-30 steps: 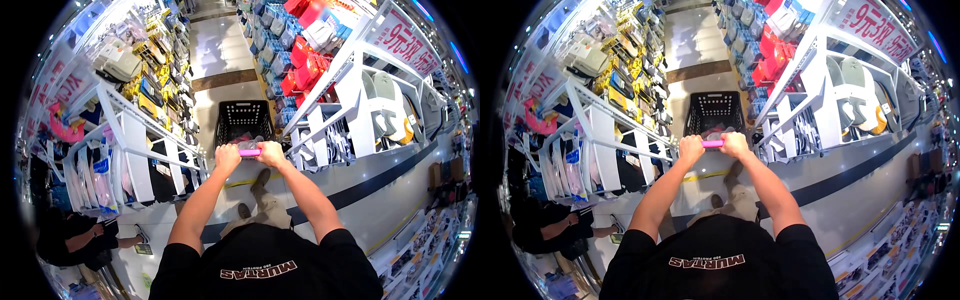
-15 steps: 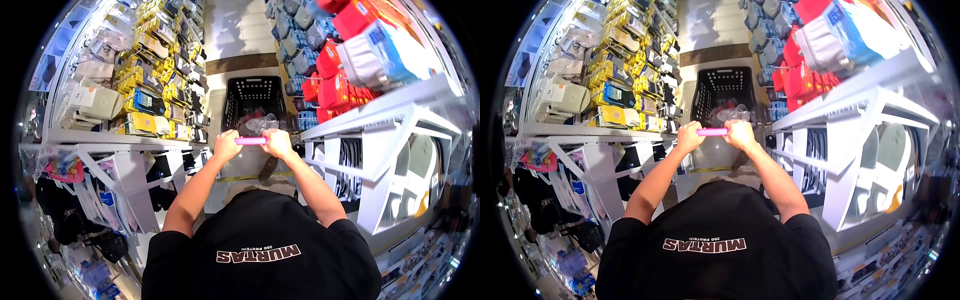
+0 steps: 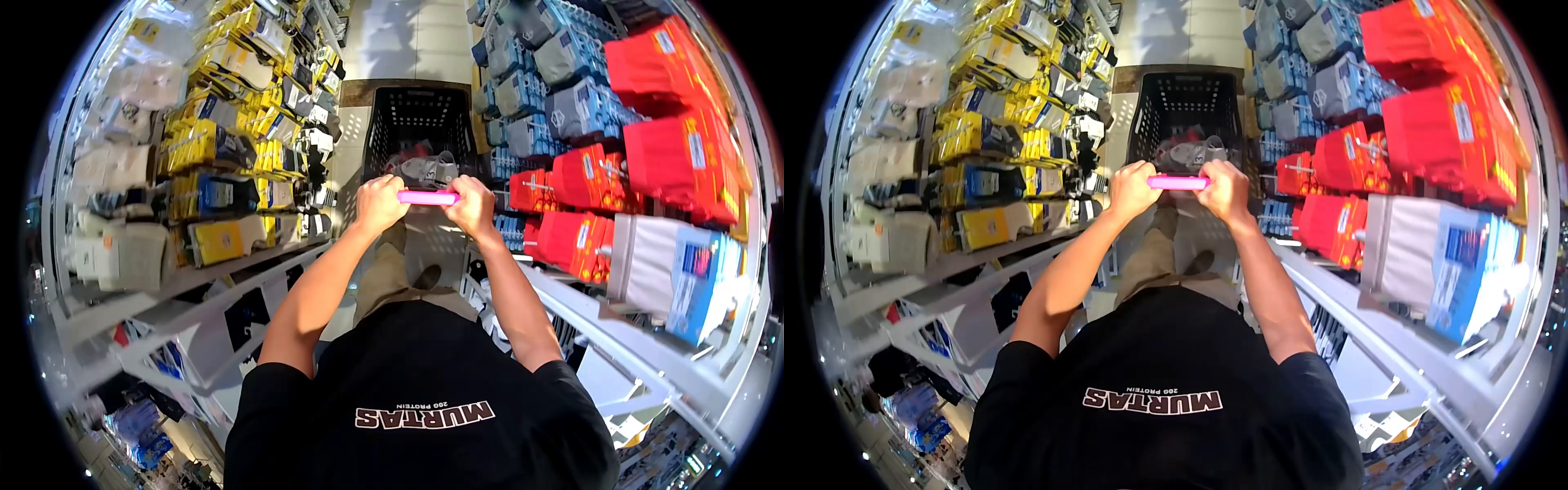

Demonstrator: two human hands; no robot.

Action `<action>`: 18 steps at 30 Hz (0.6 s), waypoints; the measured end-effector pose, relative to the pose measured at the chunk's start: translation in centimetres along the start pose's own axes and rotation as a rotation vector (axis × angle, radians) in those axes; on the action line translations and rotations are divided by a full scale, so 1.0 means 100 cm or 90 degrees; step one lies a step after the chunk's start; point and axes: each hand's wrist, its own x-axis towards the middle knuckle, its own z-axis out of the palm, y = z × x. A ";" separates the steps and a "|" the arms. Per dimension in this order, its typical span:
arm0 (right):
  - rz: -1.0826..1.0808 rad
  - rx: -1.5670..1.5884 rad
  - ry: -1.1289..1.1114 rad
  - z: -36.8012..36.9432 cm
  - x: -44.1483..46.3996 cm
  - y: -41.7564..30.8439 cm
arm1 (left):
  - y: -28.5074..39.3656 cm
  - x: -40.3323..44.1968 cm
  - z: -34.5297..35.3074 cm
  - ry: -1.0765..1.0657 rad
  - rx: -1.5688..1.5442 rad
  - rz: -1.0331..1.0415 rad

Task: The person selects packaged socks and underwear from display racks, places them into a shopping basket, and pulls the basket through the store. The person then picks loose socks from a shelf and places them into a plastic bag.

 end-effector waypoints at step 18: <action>0.412 0.491 -0.480 -0.006 0.143 0.045 | -0.063 0.108 0.007 -0.083 -0.081 0.033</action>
